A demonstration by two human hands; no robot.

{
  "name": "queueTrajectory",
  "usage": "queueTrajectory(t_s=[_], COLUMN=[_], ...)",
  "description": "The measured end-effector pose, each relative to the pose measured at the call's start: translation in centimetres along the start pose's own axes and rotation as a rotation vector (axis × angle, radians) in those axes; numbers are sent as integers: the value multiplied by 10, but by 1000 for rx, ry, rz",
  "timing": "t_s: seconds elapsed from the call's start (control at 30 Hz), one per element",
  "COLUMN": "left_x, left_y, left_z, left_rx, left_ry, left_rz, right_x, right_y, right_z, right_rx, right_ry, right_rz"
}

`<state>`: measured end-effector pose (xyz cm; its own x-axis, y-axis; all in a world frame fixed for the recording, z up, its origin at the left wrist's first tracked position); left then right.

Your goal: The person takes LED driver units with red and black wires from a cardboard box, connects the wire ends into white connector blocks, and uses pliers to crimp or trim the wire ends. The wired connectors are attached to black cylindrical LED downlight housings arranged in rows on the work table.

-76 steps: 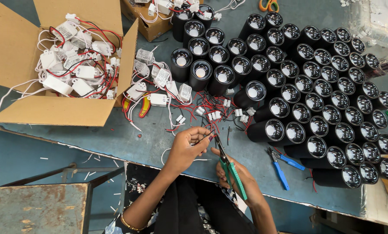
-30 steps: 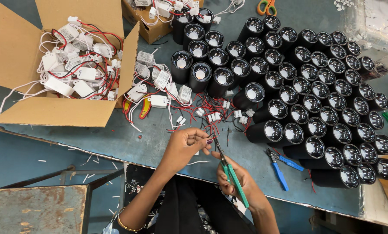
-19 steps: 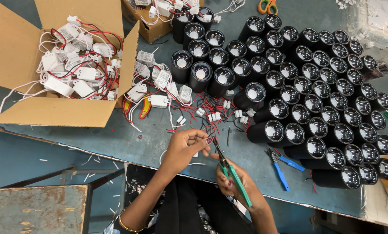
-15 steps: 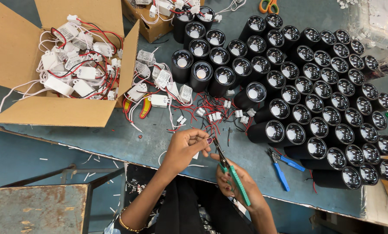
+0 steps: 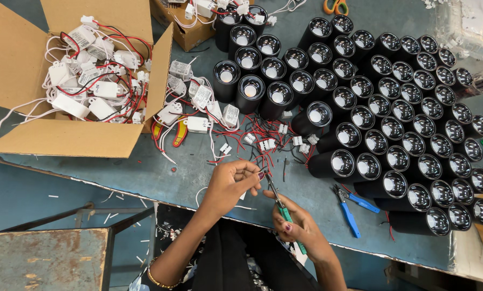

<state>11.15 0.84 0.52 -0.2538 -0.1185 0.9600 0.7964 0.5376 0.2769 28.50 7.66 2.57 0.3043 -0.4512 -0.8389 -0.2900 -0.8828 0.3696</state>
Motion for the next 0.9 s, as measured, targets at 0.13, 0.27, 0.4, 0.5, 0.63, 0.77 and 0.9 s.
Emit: queueTrajectory(t_s=[0.13, 0.27, 0.4, 0.5, 0.63, 0.77, 0.9], left_x=[2, 8, 16, 23, 29, 29, 28], left_y=[1, 4, 4, 5, 4, 3, 2], left_z=[-1, -2, -5, -4, -7, -9, -10], left_rx=[-5, -16, 17, 12, 32, 47, 66], left_ry=[-3, 22, 51, 109, 139, 131, 125], left_rz=[1, 15, 171, 179, 217, 208, 177], right_x=[2, 2, 2, 2, 6, 7, 8], right_y=[-4, -6, -7, -5, -8, -4, 0], right_z=[-1, -5, -6, -5, -6, -5, -4], right_rx=[98, 159, 177, 139, 99, -24, -85], right_ry=[19, 13, 13, 11, 84, 70, 69], right_rz=[-50, -138, -126, -66, 131, 202, 271])
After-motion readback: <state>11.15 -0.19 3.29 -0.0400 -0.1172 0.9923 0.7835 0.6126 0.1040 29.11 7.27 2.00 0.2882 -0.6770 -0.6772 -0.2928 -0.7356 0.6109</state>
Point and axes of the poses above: each hand's wrist, its own z-axis towards the middle knuckle, its own y-axis out of the palm, x = y × z, the point moved 7 cm from there along z, towards the middle knuckle, and after that the axes turned 7 degrees about y, right-handed, at the moved point
